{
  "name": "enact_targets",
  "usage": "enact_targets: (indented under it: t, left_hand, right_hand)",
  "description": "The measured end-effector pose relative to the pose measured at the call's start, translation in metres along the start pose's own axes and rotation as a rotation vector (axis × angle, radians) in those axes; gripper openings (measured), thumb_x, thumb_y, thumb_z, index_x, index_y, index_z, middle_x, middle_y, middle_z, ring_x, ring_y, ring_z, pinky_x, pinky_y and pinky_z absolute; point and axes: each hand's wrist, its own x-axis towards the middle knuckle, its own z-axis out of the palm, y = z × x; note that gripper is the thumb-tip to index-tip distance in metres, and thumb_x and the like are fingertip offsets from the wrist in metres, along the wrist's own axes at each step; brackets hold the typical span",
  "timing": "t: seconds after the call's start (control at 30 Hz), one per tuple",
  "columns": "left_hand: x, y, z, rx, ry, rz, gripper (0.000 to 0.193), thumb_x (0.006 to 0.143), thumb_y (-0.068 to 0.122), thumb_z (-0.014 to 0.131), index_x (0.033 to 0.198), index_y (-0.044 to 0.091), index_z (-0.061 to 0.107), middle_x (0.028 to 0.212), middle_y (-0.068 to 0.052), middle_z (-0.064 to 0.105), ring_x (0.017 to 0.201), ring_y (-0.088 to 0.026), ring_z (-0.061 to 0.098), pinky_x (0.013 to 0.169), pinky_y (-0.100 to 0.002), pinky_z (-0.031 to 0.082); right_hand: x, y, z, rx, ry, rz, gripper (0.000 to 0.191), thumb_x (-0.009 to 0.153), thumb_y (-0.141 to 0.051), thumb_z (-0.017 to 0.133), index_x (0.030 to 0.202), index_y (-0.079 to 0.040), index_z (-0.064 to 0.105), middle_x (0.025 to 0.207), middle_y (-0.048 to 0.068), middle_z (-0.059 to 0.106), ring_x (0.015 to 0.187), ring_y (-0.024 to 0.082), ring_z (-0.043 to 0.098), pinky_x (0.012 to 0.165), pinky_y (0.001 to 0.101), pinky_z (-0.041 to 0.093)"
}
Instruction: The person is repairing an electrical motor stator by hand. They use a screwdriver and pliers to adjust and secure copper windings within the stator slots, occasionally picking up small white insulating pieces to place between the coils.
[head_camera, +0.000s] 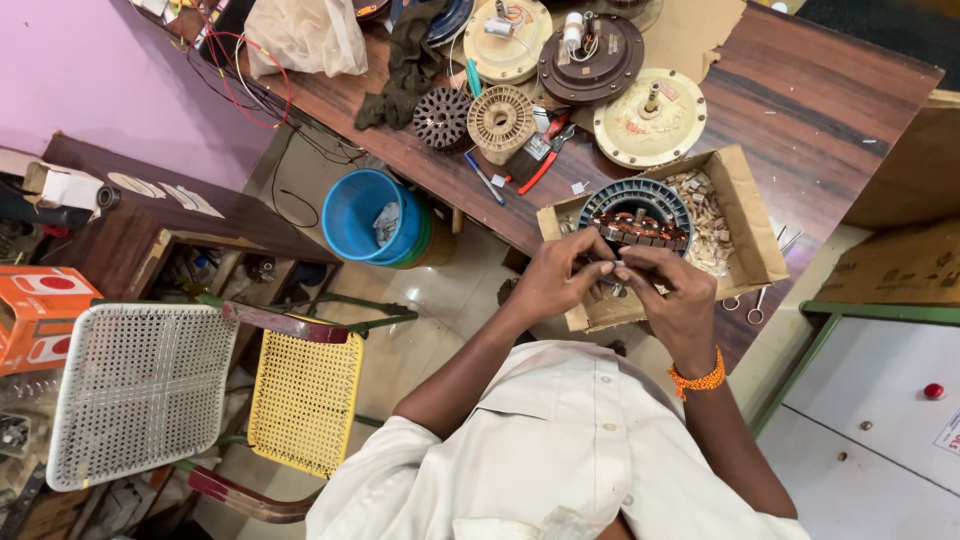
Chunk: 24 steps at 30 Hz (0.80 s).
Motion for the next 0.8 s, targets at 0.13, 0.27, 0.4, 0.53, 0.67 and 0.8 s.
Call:
enact_targets:
  t: [0.13,0.27,0.4,0.53,0.67,0.8]
  left_hand:
    - [0.0,-0.014,0.008,0.148,0.069,0.172,0.014,0.098,0.011,0.069,0.104,0.0,0.064,0.092,-0.008,0.071,0.077,-0.013,0.073,0.066,-0.031,0.058]
    - [0.002,-0.027,0.018,0.065,0.1,0.199,0.015,0.099,0.015,0.073,0.106,0.002,0.071,0.09,-0.005,0.075,0.078,-0.01,0.07,0.065,-0.029,0.056]
    - [0.003,-0.032,0.029,-0.309,0.053,-0.025,0.019,0.099,0.018,0.071,0.106,0.001,0.07,0.09,-0.003,0.072,0.07,-0.005,0.064,0.057,-0.024,0.055]
    - [0.003,-0.026,0.033,-0.476,0.036,-0.04,0.018,0.099,0.015,0.071,0.107,-0.001,0.068,0.091,-0.004,0.072,0.071,-0.005,0.063,0.057,-0.023,0.055]
    - [-0.005,-0.011,0.034,-0.391,0.11,0.021,0.016,0.102,0.014,0.069,0.107,-0.002,0.068,0.09,-0.006,0.073,0.07,-0.006,0.064,0.055,-0.023,0.055]
    - [-0.012,0.004,0.027,-0.193,0.168,0.199,0.014,0.102,0.011,0.067,0.107,-0.002,0.069,0.095,-0.007,0.075,0.081,-0.008,0.072,0.058,-0.024,0.061]
  right_hand:
    - [0.004,0.009,-0.006,-0.047,-0.073,-0.039,0.016,0.088,0.0,0.077,0.103,0.0,0.073,0.096,0.011,0.076,0.082,0.019,0.076,0.072,0.0289,0.06]
    - [0.009,0.007,-0.021,-0.089,-0.119,-0.161,0.016,0.085,0.001,0.076,0.099,-0.001,0.069,0.097,0.011,0.075,0.085,0.021,0.075,0.074,0.03,0.06]
    - [0.01,-0.007,-0.037,-0.194,-0.125,-0.263,0.017,0.083,0.002,0.078,0.097,-0.002,0.069,0.099,0.013,0.074,0.087,0.025,0.074,0.074,0.0338,0.058]
    - [0.013,-0.018,-0.041,-0.214,-0.105,-0.33,0.015,0.085,0.002,0.077,0.096,-0.003,0.068,0.101,0.011,0.075,0.089,0.025,0.075,0.076,0.0339,0.059]
    - [0.015,-0.022,-0.038,-0.203,-0.056,-0.361,0.015,0.087,0.003,0.079,0.096,-0.004,0.069,0.1,0.01,0.076,0.086,0.023,0.075,0.074,0.0332,0.059]
    - [0.012,-0.026,-0.032,-0.181,-0.004,-0.386,0.013,0.09,0.004,0.079,0.098,-0.003,0.072,0.099,0.011,0.076,0.088,0.022,0.075,0.074,0.0307,0.06]
